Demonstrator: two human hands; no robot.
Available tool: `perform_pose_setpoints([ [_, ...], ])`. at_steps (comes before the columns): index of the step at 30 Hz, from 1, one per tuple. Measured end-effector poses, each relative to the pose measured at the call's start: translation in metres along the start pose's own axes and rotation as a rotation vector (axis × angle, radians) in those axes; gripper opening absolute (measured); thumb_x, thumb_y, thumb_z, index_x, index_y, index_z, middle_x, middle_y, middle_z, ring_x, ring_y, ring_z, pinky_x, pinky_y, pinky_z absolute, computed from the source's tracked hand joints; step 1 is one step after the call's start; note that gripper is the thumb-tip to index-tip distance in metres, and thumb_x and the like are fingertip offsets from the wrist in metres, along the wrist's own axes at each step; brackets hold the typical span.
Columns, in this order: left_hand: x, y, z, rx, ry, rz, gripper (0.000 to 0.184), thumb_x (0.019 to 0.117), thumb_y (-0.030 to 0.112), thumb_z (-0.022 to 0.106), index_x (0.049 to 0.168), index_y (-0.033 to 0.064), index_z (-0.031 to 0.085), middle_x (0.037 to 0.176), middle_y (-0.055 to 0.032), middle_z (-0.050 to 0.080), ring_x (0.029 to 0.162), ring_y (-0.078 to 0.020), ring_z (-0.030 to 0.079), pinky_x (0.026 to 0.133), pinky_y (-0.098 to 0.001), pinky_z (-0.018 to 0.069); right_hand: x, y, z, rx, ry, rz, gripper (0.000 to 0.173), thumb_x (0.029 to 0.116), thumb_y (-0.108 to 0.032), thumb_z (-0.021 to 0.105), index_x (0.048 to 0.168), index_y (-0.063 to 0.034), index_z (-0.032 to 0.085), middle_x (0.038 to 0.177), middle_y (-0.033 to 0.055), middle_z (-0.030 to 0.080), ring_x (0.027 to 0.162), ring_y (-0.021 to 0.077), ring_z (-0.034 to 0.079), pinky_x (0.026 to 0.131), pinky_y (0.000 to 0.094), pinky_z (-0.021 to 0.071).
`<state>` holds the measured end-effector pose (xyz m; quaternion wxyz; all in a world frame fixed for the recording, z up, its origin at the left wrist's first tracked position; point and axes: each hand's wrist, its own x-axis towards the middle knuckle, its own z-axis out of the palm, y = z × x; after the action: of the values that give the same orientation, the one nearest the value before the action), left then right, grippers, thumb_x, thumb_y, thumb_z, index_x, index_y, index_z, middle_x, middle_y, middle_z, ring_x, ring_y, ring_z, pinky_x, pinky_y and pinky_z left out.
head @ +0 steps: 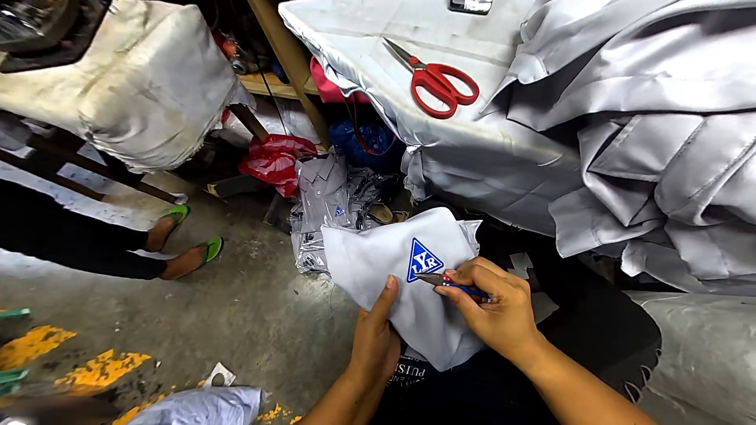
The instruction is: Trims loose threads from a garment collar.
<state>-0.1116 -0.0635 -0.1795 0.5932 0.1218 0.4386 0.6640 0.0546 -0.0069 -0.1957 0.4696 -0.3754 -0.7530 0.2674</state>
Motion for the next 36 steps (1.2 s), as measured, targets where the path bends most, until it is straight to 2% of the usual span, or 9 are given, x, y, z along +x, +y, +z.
perform_pose_setpoints([
  [4,0.0,0.001,-0.001,-0.023,-0.013,-0.012,0.022,0.1076,0.012,0.043,0.121,0.0004,0.055,0.102,-0.0107,0.074,0.095,-0.0169,0.074,0.088,-0.0357,0.0614,0.001,-0.001,-0.007,0.108,-0.06,0.1,0.024,0.0902,-0.022,0.076,0.095,0.0014,0.073,0.089,0.0039,0.069,0.076,-0.0039,0.059,0.066,0.0086,0.0482],
  [7,0.0,0.001,0.0,-0.005,-0.012,0.007,0.021,0.1068,0.011,0.044,0.12,0.0007,0.055,0.101,-0.0099,0.074,0.094,-0.016,0.074,0.088,-0.0347,0.0614,0.001,-0.003,-0.01,0.094,-0.09,0.086,0.025,0.0898,-0.022,0.077,0.096,0.0019,0.073,0.089,0.004,0.068,0.075,-0.0048,0.057,0.064,0.0072,0.0462],
  [13,-0.003,0.002,0.002,0.049,-0.021,0.045,0.018,0.1055,0.008,0.045,0.118,0.0014,0.055,0.098,-0.007,0.075,0.091,-0.0133,0.074,0.086,-0.0328,0.0617,0.004,-0.004,-0.011,0.022,-0.096,-0.011,0.022,0.0922,-0.021,0.075,0.094,0.0008,0.074,0.089,0.0077,0.07,0.078,-0.0006,0.061,0.067,0.0092,0.0476],
  [19,-0.002,0.002,0.001,0.058,-0.014,0.032,0.019,0.1055,0.009,0.046,0.12,0.0007,0.055,0.099,-0.0081,0.074,0.092,-0.014,0.073,0.087,-0.0336,0.0614,0.006,-0.002,-0.011,-0.051,-0.104,-0.072,0.021,0.0949,-0.023,0.073,0.094,-0.0014,0.076,0.089,0.0089,0.073,0.083,0.0054,0.066,0.072,0.0145,0.0516],
  [23,-0.002,0.002,0.0,0.066,-0.004,0.03,0.018,0.1048,0.007,0.047,0.119,0.0007,0.055,0.099,-0.0079,0.074,0.091,-0.0139,0.074,0.087,-0.0328,0.0614,0.006,0.0,-0.012,-0.074,-0.121,-0.088,0.022,0.0963,-0.023,0.071,0.091,-0.0018,0.075,0.086,0.0086,0.072,0.079,0.0066,0.065,0.07,0.016,0.0508],
  [28,-0.001,0.002,0.001,0.062,-0.008,0.038,0.018,0.1046,0.008,0.049,0.12,0.001,0.055,0.1,-0.0077,0.074,0.093,-0.0138,0.073,0.088,-0.0331,0.0612,0.006,0.001,-0.011,-0.047,-0.148,-0.053,0.023,0.0955,-0.024,0.071,0.095,-0.0015,0.075,0.088,0.0078,0.071,0.079,0.004,0.064,0.069,0.0133,0.0503],
  [31,0.0,0.001,0.001,0.061,0.005,0.013,0.018,0.1059,0.009,0.046,0.12,0.001,0.055,0.099,-0.0079,0.074,0.092,-0.0141,0.073,0.087,-0.0332,0.0614,0.004,0.001,-0.012,-0.036,-0.146,-0.042,0.022,0.0959,-0.023,0.071,0.092,-0.001,0.073,0.084,0.0076,0.068,0.075,0.0044,0.061,0.066,0.014,0.0479],
  [36,0.001,0.001,0.0,0.035,0.003,0.015,0.019,0.1066,0.01,0.045,0.12,0.0014,0.054,0.1,-0.0089,0.074,0.092,-0.0154,0.074,0.086,-0.0341,0.062,0.004,0.007,-0.024,-0.023,-0.054,0.012,0.024,0.0919,-0.022,0.075,0.098,0.0006,0.074,0.094,0.0079,0.072,0.079,-0.0013,0.061,0.066,0.0093,0.0474],
])
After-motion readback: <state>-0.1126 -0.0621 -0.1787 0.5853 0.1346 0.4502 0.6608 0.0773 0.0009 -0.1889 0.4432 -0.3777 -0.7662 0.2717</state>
